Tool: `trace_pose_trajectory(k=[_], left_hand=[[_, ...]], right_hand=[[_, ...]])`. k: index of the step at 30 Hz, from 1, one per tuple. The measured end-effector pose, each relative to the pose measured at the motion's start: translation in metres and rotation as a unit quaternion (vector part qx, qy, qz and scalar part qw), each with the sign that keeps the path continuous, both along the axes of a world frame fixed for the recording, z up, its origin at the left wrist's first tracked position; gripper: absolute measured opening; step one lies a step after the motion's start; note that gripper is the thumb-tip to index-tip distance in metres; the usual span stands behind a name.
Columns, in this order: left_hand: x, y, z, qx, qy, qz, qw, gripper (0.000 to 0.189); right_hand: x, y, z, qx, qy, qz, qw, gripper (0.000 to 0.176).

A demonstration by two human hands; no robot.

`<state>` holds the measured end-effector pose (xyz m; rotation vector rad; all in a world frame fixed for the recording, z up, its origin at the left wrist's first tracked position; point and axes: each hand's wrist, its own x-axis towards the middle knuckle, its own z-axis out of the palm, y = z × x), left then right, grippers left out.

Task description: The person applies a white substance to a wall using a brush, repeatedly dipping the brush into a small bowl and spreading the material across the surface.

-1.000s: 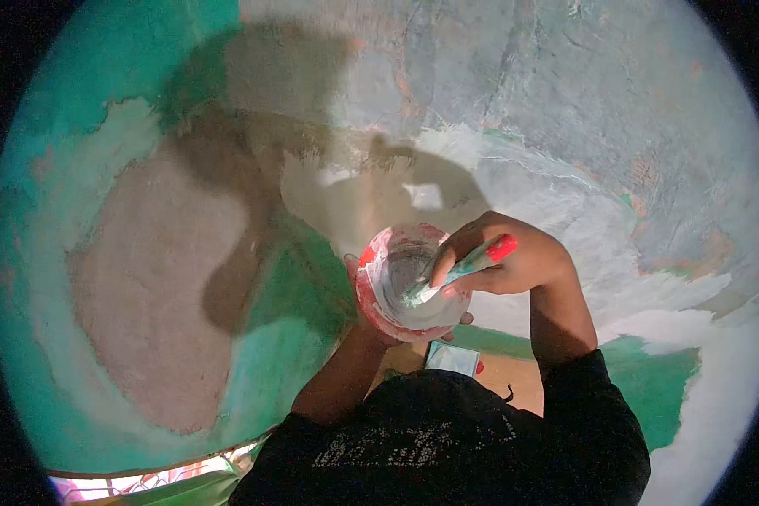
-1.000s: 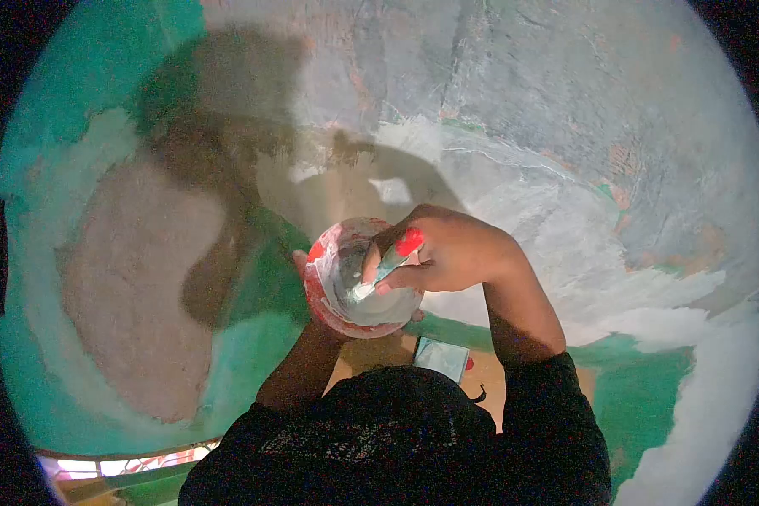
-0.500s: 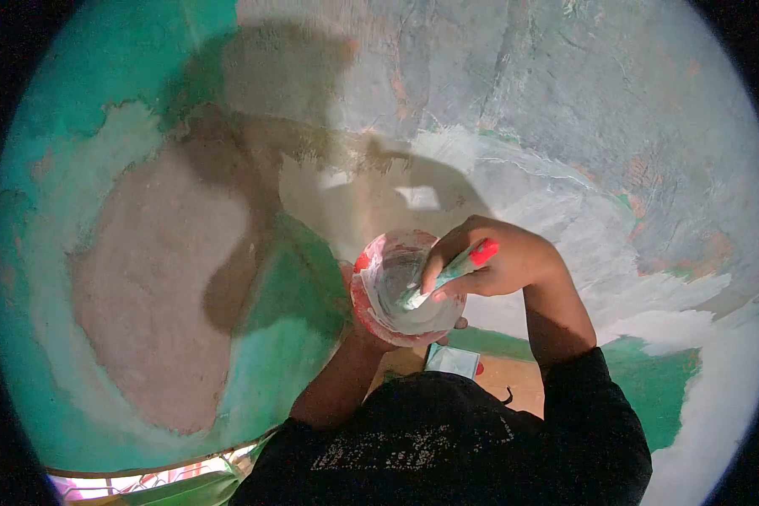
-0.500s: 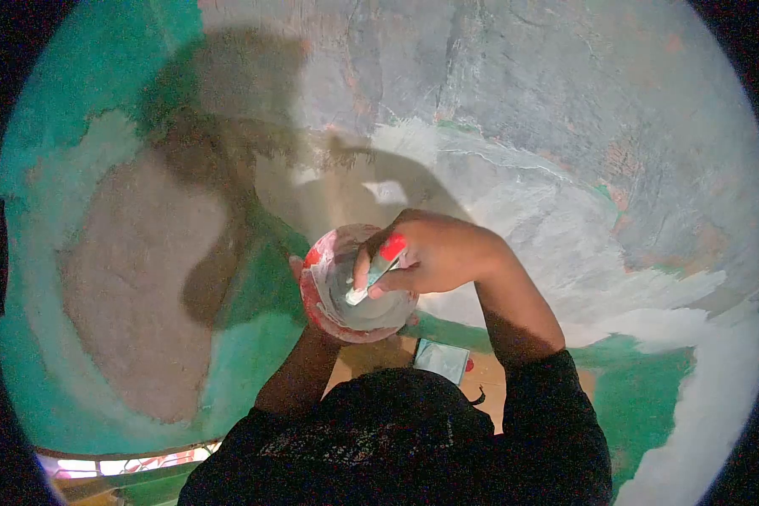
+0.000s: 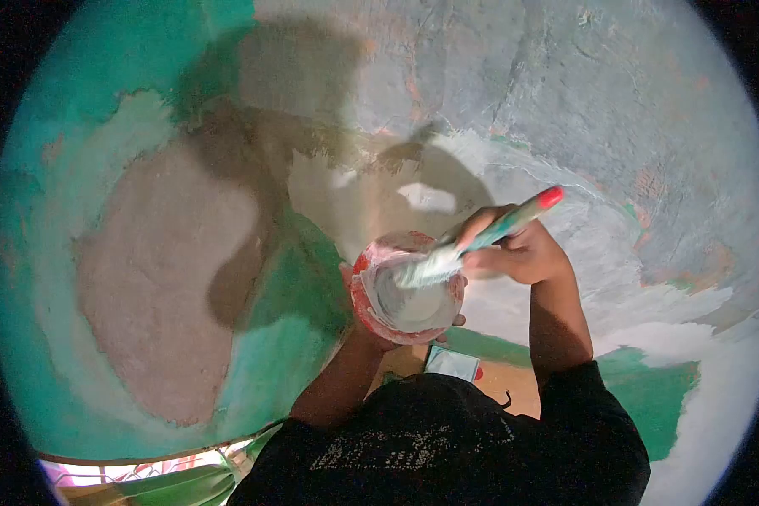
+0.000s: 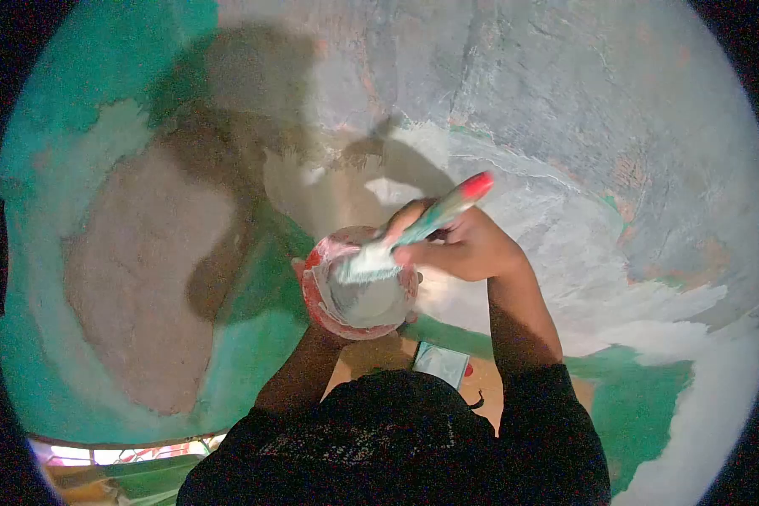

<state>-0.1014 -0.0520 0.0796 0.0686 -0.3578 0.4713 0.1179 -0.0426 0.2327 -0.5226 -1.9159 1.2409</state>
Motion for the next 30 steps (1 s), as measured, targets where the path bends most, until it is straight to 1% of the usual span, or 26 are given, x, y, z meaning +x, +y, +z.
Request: trace_pose_trajectory(k=[2, 3, 4, 5, 6, 9, 10, 13, 16, 18, 19, 20, 22, 25, 26, 29, 30], left_hand=[[0.001, 0.024, -0.028, -0.034, 0.007, -0.138, 0.99, 0.099], [0.002, 0.038, -0.044, -0.061, 0.018, -0.224, 0.973, 0.099], [-0.001, 0.026, -0.031, -0.029, 0.003, -0.136, 0.99, 0.1], [-0.004, 0.011, -0.018, 0.005, -0.01, -0.012, 1.0, 0.1], [-0.005, 0.001, -0.008, 0.024, -0.017, 0.062, 0.998, 0.101], [-0.006, -0.007, -0.002, 0.036, -0.034, 0.131, 0.99, 0.102], [-0.006, -0.008, -0.002, 0.038, -0.037, 0.14, 0.989, 0.103], [-0.005, -0.01, -0.002, 0.046, -0.056, 0.164, 0.984, 0.105], [-0.001, -0.011, -0.003, 0.053, -0.079, 0.182, 0.979, 0.106], [-0.001, -0.018, -0.002, -0.012, -0.051, 0.254, 0.966, 0.1], [-0.001, -0.019, -0.001, -0.023, -0.033, 0.271, 0.962, 0.101], [-0.003, -0.02, 0.0, -0.012, -0.024, 0.268, 0.963, 0.101], [-0.006, -0.019, 0.003, 0.019, -0.013, 0.241, 0.97, 0.103], [-0.008, -0.018, 0.008, 0.047, -0.002, 0.207, 0.977, 0.104], [-0.008, -0.019, 0.009, 0.053, 0.001, 0.2, 0.978, 0.105], [-0.008, -0.018, 0.012, 0.062, 0.002, 0.187, 0.98, 0.107], [-0.008, -0.018, 0.012, 0.064, 0.002, 0.187, 0.98, 0.108]], right_hand=[[0.005, 0.009, -0.029, -0.042, 0.133, -0.063, 0.988, 0.021], [0.002, 0.012, -0.044, -0.109, 0.199, -0.058, 0.972, 0.022], [-0.001, 0.014, -0.056, -0.175, 0.264, -0.052, 0.947, 0.023], [-0.003, 0.017, -0.069, -0.239, 0.324, -0.046, 0.914, 0.024], [-0.004, 0.02, -0.082, -0.255, 0.337, -0.058, 0.905, 0.026], [-0.017, 0.017, -0.094, -0.351, 0.397, -0.097, 0.842, 0.024], [-0.018, 0.017, -0.096, -0.364, 0.416, -0.055, 0.832, 0.028], [-0.024, 0.012, -0.089, -0.394, 0.412, -0.063, 0.819, 0.031], [-0.022, 0.012, -0.092, -0.387, 0.382, -0.101, 0.833, 0.034], [-0.014, 0.012, -0.093, -0.317, 0.296, -0.149, 0.888, 0.032], [-0.012, 0.011, -0.092, -0.267, 0.253, -0.143, 0.919, 0.031], [-0.012, 0.01, -0.089, -0.213, 0.212, -0.14, 0.943, 0.03], [-0.016, 0.001, -0.06, -0.072, 0.131, -0.077, 0.986, 0.028], [-0.025, -0.003, -0.033, 0.035, -0.006, 0.009, 0.999, 0.021], [-0.036, -0.01, -0.023, 0.026, 0.01, 0.015, 1.0, 0.017], [-0.047, -0.01, -0.023, 0.004, 0.005, 0.05, 0.999, 0.017], [-0.053, -0.008, -0.03, 0.012, 0.039, 0.061, 0.997, 0.02]])
